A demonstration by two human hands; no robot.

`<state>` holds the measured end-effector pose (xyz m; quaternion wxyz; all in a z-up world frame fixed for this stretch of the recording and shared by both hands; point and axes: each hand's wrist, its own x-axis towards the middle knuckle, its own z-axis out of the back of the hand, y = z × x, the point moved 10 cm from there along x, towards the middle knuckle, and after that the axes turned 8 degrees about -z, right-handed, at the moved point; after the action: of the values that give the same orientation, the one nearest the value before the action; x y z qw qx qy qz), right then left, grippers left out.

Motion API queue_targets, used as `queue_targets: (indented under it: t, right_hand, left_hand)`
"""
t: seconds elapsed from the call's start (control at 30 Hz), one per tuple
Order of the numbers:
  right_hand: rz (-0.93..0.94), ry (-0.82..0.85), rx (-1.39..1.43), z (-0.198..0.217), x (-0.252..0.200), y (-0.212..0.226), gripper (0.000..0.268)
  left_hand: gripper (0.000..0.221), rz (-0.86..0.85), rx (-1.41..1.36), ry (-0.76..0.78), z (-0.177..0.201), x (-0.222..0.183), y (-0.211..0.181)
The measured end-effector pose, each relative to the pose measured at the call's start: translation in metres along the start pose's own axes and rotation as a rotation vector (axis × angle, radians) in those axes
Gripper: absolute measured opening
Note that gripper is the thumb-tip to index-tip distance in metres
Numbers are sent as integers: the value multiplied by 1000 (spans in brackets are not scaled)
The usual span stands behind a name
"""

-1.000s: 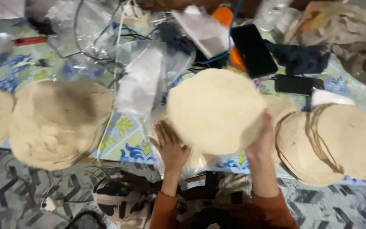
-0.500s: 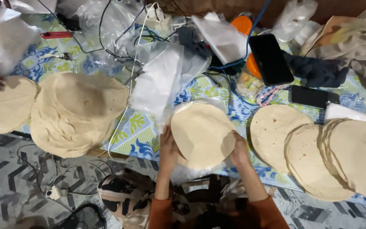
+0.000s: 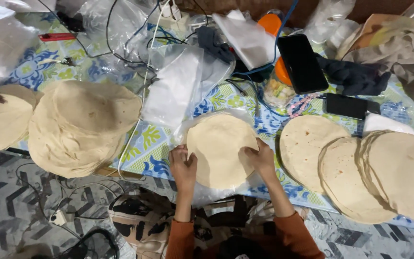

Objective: The person packages flatbread into plastic bags by hand on a table, placing them into a stack.

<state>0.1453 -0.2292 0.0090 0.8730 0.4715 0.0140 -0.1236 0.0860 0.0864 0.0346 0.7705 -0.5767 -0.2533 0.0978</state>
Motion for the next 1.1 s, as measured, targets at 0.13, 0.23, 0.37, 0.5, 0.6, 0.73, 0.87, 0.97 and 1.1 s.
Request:
queue_targets:
  t: [0.13, 0.23, 0.37, 0.5, 0.6, 0.73, 0.87, 0.97, 1.1]
  right_hand:
    - [-42, -143, -279, 17, -35, 60, 62]
    - [249, -198, -522, 1, -42, 66, 74]
    - [539, -62, -449, -16, -54, 66, 63]
    - [586, 16, -371, -16, -62, 62, 59]
    - [590, -9, -485, -22, -58, 58, 63]
    - [597, -69, -626, -31, -59, 51, 66]
    - [602, -85, -621, -30, -56, 45, 66]
    - [600, -71, -589, -30, -52, 45, 67]
    - [586, -55, -560, -30, -52, 43, 66]
  left_hand:
    - [38, -145, 232, 63, 6, 7, -23]
    - [27, -304, 417, 96, 4, 8, -34]
    - [27, -342, 432, 144, 3, 10, -35]
    - [30, -297, 437, 170, 3, 9, -30]
    - [23, -148, 593, 177, -1, 21, -11]
    - [36, -294, 742, 18, -4, 79, -2]
    - [55, -777, 916, -5, -33, 113, 30]
    - [26, -709, 912, 174, -52, 144, 87]
    - [7, -586, 719, 186, -26, 149, 23]
